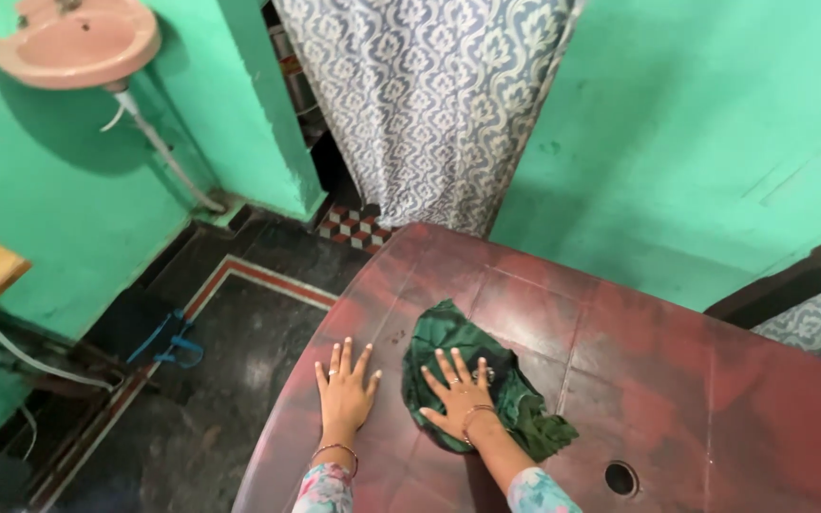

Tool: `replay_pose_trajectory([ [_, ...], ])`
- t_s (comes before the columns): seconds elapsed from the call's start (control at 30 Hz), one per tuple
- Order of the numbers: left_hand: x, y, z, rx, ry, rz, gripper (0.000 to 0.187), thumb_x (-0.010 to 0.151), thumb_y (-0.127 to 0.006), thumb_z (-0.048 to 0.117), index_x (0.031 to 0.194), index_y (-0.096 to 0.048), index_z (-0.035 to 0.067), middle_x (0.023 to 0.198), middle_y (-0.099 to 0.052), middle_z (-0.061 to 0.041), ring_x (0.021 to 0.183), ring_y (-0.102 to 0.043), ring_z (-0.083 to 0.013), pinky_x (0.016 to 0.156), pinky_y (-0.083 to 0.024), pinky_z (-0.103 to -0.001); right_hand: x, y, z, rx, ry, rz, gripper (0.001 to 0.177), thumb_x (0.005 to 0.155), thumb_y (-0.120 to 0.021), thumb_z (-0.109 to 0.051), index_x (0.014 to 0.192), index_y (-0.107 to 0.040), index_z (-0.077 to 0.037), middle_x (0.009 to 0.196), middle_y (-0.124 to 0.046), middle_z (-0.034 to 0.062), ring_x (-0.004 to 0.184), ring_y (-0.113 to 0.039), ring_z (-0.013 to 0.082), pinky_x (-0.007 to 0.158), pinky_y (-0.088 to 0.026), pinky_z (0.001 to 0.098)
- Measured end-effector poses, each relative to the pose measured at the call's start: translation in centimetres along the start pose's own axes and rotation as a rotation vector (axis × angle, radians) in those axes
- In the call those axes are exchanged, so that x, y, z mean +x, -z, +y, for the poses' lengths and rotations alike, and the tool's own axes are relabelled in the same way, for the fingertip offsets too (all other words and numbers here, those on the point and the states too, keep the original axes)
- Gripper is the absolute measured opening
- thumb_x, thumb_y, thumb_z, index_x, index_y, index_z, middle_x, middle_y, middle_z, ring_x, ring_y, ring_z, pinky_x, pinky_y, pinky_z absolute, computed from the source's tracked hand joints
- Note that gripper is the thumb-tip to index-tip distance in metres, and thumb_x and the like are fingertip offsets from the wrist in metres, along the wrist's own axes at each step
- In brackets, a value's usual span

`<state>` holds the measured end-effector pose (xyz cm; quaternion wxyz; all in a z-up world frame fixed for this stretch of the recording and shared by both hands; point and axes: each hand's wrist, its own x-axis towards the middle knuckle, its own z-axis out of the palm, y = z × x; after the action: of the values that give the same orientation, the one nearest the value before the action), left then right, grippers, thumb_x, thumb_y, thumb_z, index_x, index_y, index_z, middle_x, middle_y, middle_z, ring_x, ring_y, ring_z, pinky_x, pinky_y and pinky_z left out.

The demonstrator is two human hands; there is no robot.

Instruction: The person wets a green cloth at a sink, then wipes a reddish-brown table surface with the cloth. The person moves the cloth across the table repeatedly, covering different areas and edges.

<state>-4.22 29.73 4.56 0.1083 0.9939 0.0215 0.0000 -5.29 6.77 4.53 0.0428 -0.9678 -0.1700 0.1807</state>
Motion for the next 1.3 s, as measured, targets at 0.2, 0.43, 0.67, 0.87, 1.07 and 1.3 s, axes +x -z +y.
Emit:
replay_pose_trajectory([
  [0.2, -0.2, -3.7, -3.4, 0.03, -0.104, 0.13, 0.049, 0.096, -0.054, 0.027, 0.145, -0.053, 0.022, 0.157, -0.042, -0.008, 0.145, -0.037, -0.027, 0.111, -0.033, -0.052, 0.3, -0.6, -5.1, -0.036, 0.19, -0.05, 0.08, 0.094, -0.047, -0.065, 0.162, -0.024, -0.032, 0.173, -0.001, 0.0072, 0.158, 0.004, 0.0343, 0.117, 0.003, 0.0755],
  [0.43, 2.3, -2.0, -5.0, -0.011, -0.198, 0.109, 0.035, 0.092, -0.057, 0.022, 0.125, -0.064, 0.016, 0.122, -0.062, -0.004, 0.114, -0.056, -0.0289, 0.092, -0.044, -0.045, 4.5, 0.7, -6.4, -0.049, 0.143, -0.037, 0.081, 0.092, -0.047, -0.069, 0.161, -0.025, -0.035, 0.173, -0.003, 0.0025, 0.158, 0.002, 0.0303, 0.119, 0.003, 0.0737],
  [0.67, 3.0, -3.4, -5.6, -0.077, -0.25, 0.144, 0.027, 0.09, -0.06, 0.025, 0.112, -0.065, 0.011, 0.116, -0.062, -0.009, 0.113, -0.055, -0.0315, 0.102, -0.038, -0.052, 13.0, 2.7, -6.7, -0.087, -0.088, 0.048, 0.079, 0.093, -0.043, -0.07, 0.161, -0.021, -0.037, 0.172, -0.003, -0.0026, 0.158, -0.002, 0.0241, 0.121, -0.003, 0.0684],
  [0.87, 3.1, -1.5, -5.2, -0.131, -0.205, 0.167, 0.053, 0.087, -0.059, 0.036, 0.131, -0.06, 0.007, 0.15, -0.044, -0.018, 0.144, -0.031, -0.0351, 0.113, -0.012, -0.073, 19.3, 3.4, -4.7, -0.083, -0.273, 0.132, 0.081, 0.093, -0.041, -0.072, 0.162, -0.018, -0.036, 0.172, -0.005, -0.0055, 0.158, -0.005, 0.0201, 0.121, -0.006, 0.0665],
  [1.07, 3.6, -2.4, -5.3, -0.163, -0.181, 0.06, 0.056, 0.09, -0.056, 0.039, 0.137, -0.057, 0.009, 0.159, -0.032, -0.018, 0.149, -0.019, -0.0371, 0.108, -0.008, -0.081, 25.4, 4.1, -1.3, -0.013, -0.446, 0.198, 0.082, 0.093, -0.038, -0.073, 0.163, -0.015, -0.037, 0.173, -0.004, -0.0062, 0.158, -0.004, 0.0207, 0.12, -0.006, 0.0677],
  [1.3, 3.9, -2.0, -5.4, -0.219, -0.213, 0.053, 0.059, 0.089, -0.059, 0.038, 0.138, -0.055, 0.006, 0.159, -0.031, -0.023, 0.149, -0.019, -0.0441, 0.107, -0.015, -0.078, 29.9, 6.2, 1.0, 0.141, -0.626, 0.096, 0.086, 0.092, -0.038, -0.075, 0.163, -0.01, -0.036, 0.173, 0.008, -0.003, 0.159, 0.007, 0.0272, 0.116, -0.001, 0.0745],
])
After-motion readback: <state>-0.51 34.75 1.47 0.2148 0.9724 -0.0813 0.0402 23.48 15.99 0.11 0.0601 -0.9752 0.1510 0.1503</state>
